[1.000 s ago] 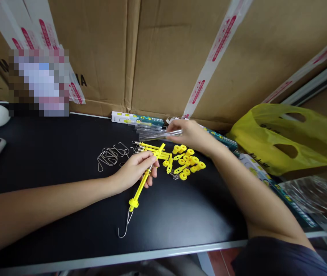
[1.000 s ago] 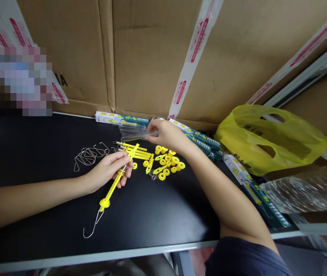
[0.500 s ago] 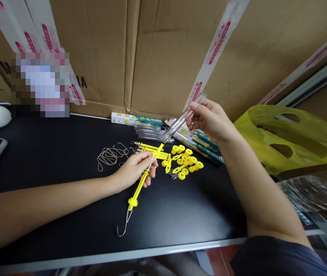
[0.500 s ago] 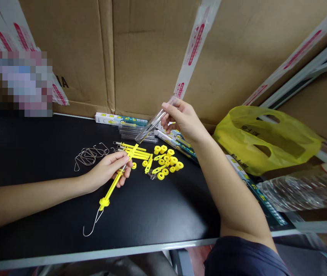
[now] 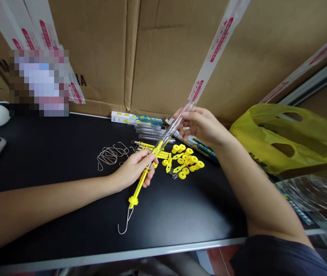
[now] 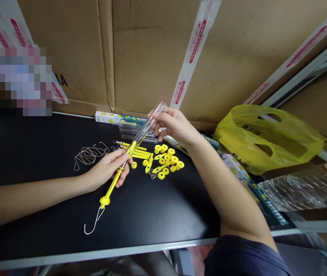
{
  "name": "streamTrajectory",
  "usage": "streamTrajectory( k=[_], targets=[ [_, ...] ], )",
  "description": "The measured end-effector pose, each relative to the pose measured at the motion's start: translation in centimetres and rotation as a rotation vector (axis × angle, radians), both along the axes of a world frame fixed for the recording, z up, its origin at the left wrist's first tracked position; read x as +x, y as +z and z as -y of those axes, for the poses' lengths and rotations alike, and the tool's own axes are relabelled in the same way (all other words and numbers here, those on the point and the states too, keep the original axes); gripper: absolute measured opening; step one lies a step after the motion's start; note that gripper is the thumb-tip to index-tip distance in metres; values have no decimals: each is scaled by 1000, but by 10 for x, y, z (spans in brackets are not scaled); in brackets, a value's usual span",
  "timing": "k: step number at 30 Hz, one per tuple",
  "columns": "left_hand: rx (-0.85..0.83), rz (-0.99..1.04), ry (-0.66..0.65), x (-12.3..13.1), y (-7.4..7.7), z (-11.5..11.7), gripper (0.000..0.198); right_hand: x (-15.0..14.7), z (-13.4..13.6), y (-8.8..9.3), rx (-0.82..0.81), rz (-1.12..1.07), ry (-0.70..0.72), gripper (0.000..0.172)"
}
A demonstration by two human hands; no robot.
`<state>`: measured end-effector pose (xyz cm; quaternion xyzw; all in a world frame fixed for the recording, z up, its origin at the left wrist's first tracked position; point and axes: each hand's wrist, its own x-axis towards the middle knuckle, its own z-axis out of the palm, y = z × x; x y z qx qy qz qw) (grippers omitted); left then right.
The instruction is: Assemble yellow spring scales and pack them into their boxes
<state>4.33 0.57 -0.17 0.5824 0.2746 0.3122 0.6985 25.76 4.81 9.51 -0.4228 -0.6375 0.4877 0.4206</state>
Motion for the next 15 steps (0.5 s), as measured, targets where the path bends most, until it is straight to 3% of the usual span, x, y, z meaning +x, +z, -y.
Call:
streamTrajectory(
  k=[4,8,15],
  targets=[
    [-16,26,2,0,-1,0,23,-5,1,-4,-16,-48,51,18],
    [-90,78,-6,-2,-2,-1,6,-8,0,-7,-38,-56,68,16],
    [-130,187,-79,-4,-1,-3,38,-9,-5,-16,-66,-63,112,16]
  ],
)
